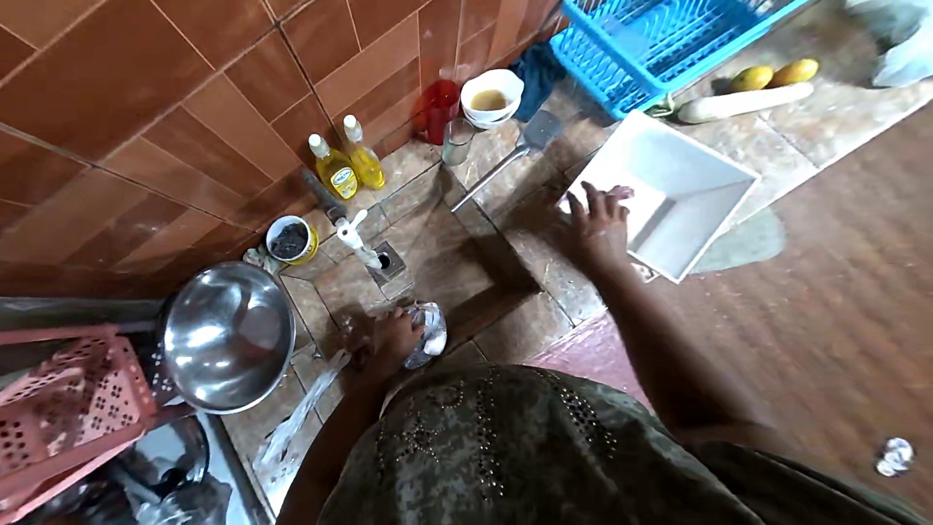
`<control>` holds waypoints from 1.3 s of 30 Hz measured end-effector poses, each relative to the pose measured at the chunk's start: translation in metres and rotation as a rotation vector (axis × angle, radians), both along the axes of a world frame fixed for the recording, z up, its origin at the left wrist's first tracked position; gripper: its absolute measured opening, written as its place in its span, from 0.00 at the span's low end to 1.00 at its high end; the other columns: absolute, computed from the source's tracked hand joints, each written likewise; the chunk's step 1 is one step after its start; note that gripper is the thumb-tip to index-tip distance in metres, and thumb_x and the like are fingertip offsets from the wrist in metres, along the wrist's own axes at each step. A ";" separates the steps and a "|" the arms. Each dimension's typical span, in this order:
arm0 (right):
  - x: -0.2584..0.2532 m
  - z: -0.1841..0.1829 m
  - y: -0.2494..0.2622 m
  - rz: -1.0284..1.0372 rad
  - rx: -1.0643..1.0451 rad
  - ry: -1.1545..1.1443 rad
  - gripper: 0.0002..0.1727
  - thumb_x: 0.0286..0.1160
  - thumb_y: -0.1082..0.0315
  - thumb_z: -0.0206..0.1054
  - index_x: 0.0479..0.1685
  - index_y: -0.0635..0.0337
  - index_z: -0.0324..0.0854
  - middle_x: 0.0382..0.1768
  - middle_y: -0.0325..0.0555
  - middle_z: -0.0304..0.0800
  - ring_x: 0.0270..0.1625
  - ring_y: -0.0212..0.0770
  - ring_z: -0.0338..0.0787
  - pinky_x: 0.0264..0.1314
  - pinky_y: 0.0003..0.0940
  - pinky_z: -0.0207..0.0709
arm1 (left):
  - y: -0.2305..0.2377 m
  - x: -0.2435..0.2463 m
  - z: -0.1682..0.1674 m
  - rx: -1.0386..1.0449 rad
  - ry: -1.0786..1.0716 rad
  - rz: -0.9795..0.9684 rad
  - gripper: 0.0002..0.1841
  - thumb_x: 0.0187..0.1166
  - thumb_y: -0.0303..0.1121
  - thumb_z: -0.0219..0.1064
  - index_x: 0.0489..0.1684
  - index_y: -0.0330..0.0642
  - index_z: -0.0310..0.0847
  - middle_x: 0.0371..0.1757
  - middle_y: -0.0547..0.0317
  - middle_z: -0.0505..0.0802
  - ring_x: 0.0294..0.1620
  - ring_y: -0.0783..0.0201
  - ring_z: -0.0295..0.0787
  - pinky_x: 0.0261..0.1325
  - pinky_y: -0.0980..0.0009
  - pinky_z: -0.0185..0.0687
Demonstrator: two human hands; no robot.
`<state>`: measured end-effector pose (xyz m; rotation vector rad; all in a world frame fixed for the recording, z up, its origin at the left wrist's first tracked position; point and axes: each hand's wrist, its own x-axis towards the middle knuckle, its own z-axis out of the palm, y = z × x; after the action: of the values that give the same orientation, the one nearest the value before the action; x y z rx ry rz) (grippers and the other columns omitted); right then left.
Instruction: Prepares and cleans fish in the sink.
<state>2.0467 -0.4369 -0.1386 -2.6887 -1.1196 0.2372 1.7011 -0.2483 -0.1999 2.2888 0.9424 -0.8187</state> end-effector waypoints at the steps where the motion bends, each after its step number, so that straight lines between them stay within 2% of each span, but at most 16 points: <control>1: -0.023 -0.006 0.010 0.068 0.063 -0.023 0.33 0.80 0.57 0.69 0.83 0.59 0.71 0.85 0.66 0.65 0.83 0.75 0.68 0.77 0.75 0.64 | -0.002 0.007 0.002 -0.025 0.016 -0.040 0.28 0.84 0.56 0.60 0.65 0.41 0.87 0.77 0.44 0.82 0.80 0.42 0.74 0.81 0.39 0.67; 3: -0.080 -0.022 0.029 0.243 0.149 0.105 0.27 0.78 0.62 0.71 0.77 0.57 0.79 0.81 0.61 0.73 0.79 0.68 0.74 0.76 0.69 0.69 | -0.003 0.015 0.005 -0.072 0.017 -0.089 0.22 0.87 0.46 0.60 0.62 0.38 0.88 0.75 0.42 0.83 0.79 0.42 0.75 0.80 0.40 0.68; 5: -0.132 -0.048 0.045 0.434 0.063 0.410 0.22 0.83 0.55 0.66 0.69 0.55 0.84 0.75 0.55 0.81 0.78 0.59 0.78 0.80 0.60 0.71 | 0.006 0.017 0.011 -0.145 0.020 -0.051 0.20 0.88 0.43 0.59 0.60 0.35 0.88 0.71 0.40 0.86 0.77 0.42 0.78 0.79 0.40 0.70; 9: -0.202 -0.081 0.064 0.494 -0.005 0.798 0.19 0.83 0.56 0.65 0.63 0.57 0.89 0.65 0.60 0.87 0.73 0.62 0.81 0.77 0.60 0.72 | 0.027 -0.007 -0.003 -0.377 -0.167 0.376 0.19 0.85 0.43 0.66 0.53 0.31 0.87 0.55 0.40 0.91 0.58 0.50 0.88 0.68 0.48 0.79; 11: -0.219 -0.082 0.073 0.485 0.033 0.819 0.21 0.83 0.55 0.65 0.68 0.53 0.87 0.66 0.61 0.85 0.72 0.63 0.81 0.76 0.60 0.73 | 0.022 -0.022 -0.009 -0.523 -0.337 0.717 0.15 0.85 0.37 0.67 0.53 0.32 0.87 0.48 0.47 0.91 0.45 0.62 0.86 0.55 0.60 0.83; 13: -0.226 -0.083 0.086 0.528 0.075 0.761 0.20 0.84 0.57 0.64 0.68 0.56 0.86 0.65 0.61 0.86 0.72 0.63 0.82 0.75 0.60 0.74 | 0.016 -0.029 -0.010 -0.632 -0.453 0.983 0.14 0.86 0.35 0.65 0.58 0.33 0.84 0.46 0.52 0.91 0.40 0.66 0.86 0.45 0.67 0.83; 16: -0.220 -0.079 0.109 0.590 0.047 0.717 0.18 0.85 0.61 0.60 0.60 0.62 0.87 0.60 0.63 0.88 0.70 0.64 0.83 0.73 0.61 0.75 | 0.010 -0.032 -0.015 -0.698 -0.565 1.214 0.14 0.88 0.35 0.62 0.60 0.34 0.81 0.48 0.51 0.91 0.42 0.64 0.87 0.47 0.64 0.85; 18: -0.214 -0.075 0.126 0.599 -0.043 0.709 0.18 0.83 0.65 0.58 0.61 0.63 0.87 0.62 0.64 0.87 0.72 0.64 0.82 0.73 0.63 0.75 | 0.008 -0.027 -0.013 -0.707 -0.603 1.310 0.13 0.89 0.35 0.60 0.59 0.34 0.80 0.44 0.53 0.88 0.39 0.66 0.83 0.44 0.67 0.82; 22: -0.201 -0.076 0.147 0.514 -0.153 0.649 0.17 0.83 0.64 0.59 0.58 0.67 0.85 0.64 0.64 0.86 0.73 0.63 0.81 0.73 0.63 0.74 | 0.010 -0.024 -0.015 -0.787 -0.677 1.265 0.11 0.92 0.35 0.54 0.44 0.41 0.81 0.33 0.64 0.84 0.32 0.70 0.79 0.38 0.73 0.79; 28: -0.142 -0.105 0.148 0.210 -0.201 0.687 0.17 0.82 0.62 0.62 0.57 0.65 0.86 0.62 0.61 0.88 0.68 0.62 0.86 0.69 0.66 0.77 | 0.019 -0.026 0.006 -0.899 -0.750 1.469 0.13 0.91 0.35 0.53 0.51 0.37 0.81 0.41 0.53 0.89 0.45 0.58 0.88 0.53 0.56 0.86; 32: -0.142 -0.116 0.152 0.289 -0.164 0.635 0.15 0.80 0.65 0.64 0.57 0.65 0.86 0.62 0.62 0.88 0.67 0.62 0.86 0.69 0.65 0.78 | 0.025 -0.026 0.002 -0.868 -0.815 1.456 0.11 0.89 0.32 0.51 0.42 0.41 0.78 0.32 0.60 0.84 0.35 0.64 0.83 0.46 0.62 0.85; 33: -0.141 -0.119 0.154 0.306 -0.127 0.644 0.14 0.79 0.66 0.65 0.55 0.66 0.86 0.61 0.62 0.88 0.66 0.63 0.87 0.68 0.65 0.78 | 0.029 -0.025 0.003 -0.820 -0.839 1.400 0.10 0.90 0.31 0.52 0.47 0.39 0.79 0.37 0.59 0.86 0.40 0.65 0.85 0.50 0.64 0.85; 35: -0.134 -0.127 0.156 0.350 -0.029 0.695 0.12 0.76 0.68 0.68 0.51 0.68 0.86 0.59 0.63 0.87 0.64 0.62 0.87 0.69 0.63 0.78 | 0.040 -0.027 0.008 -0.795 -0.838 1.263 0.16 0.91 0.31 0.53 0.70 0.33 0.76 0.64 0.48 0.87 0.64 0.60 0.83 0.70 0.59 0.79; 36: -0.131 -0.130 0.156 0.377 0.019 0.734 0.12 0.76 0.68 0.68 0.50 0.68 0.87 0.60 0.63 0.87 0.65 0.61 0.86 0.71 0.61 0.77 | 0.045 -0.027 0.011 -0.805 -0.814 1.230 0.18 0.92 0.32 0.52 0.74 0.33 0.72 0.67 0.46 0.85 0.67 0.58 0.82 0.72 0.57 0.78; 37: -0.129 -0.131 0.155 0.399 0.060 0.786 0.12 0.77 0.68 0.69 0.50 0.69 0.87 0.60 0.63 0.86 0.66 0.60 0.86 0.72 0.60 0.76 | 0.049 -0.027 0.013 -0.811 -0.794 1.215 0.18 0.93 0.34 0.50 0.73 0.34 0.71 0.62 0.47 0.86 0.62 0.58 0.85 0.68 0.57 0.81; 39: -0.127 -0.129 0.149 0.382 0.112 0.951 0.13 0.81 0.69 0.66 0.55 0.70 0.86 0.62 0.61 0.87 0.67 0.54 0.86 0.75 0.55 0.75 | 0.055 -0.028 0.011 -0.818 -0.775 1.204 0.14 0.94 0.36 0.48 0.63 0.38 0.74 0.40 0.55 0.87 0.39 0.63 0.86 0.49 0.63 0.87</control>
<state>1.9197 -0.2881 -0.2676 -1.8124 -1.2010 1.2878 1.6736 -0.1937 -0.1886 0.8590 1.0608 0.2198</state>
